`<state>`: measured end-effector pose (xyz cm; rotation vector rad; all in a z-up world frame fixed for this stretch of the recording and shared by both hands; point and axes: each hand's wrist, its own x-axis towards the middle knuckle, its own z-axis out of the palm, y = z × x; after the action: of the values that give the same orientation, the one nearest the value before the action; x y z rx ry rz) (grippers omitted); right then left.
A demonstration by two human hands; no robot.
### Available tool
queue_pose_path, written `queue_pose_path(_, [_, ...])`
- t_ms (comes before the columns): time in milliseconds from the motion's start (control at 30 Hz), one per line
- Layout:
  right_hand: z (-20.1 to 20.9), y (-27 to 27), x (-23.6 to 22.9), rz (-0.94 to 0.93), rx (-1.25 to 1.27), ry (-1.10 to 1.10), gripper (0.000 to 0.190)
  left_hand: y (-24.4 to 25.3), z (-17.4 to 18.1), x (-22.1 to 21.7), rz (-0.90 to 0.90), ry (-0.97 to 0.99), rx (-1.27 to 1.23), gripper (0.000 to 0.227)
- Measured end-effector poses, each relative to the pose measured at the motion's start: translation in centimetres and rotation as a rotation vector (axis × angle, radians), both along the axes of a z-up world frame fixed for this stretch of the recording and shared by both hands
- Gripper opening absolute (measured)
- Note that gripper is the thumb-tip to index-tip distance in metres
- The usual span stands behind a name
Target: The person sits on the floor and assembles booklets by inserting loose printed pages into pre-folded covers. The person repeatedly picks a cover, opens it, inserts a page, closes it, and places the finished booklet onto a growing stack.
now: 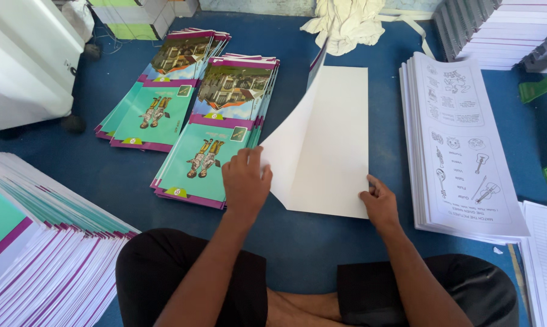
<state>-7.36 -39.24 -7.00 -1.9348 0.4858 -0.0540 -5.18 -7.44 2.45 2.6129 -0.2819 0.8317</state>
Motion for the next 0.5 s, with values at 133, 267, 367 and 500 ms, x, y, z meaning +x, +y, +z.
queue_pose_path(133, [-0.2,-0.1,0.0,0.007,-0.048,-0.004,0.062,1.3,0.1,0.7,0.012,0.129,0.02,0.054])
queue_pose_path(267, [-0.1,0.1,0.0,0.007,-0.139,0.041,0.062,2.5,-0.2,1.0,-0.011,0.226,-0.099,0.06])
queue_pose_path(367, [-0.3,0.0,-0.1,0.01,-0.19,0.019,0.062,3.4,-0.3,1.6,0.014,0.377,-0.125,0.064])
queue_pose_path(500, [-1.2,-0.4,-0.1,0.01,-0.277,0.07,0.063,4.4,-0.6,1.9,0.052,0.483,-0.127,0.066])
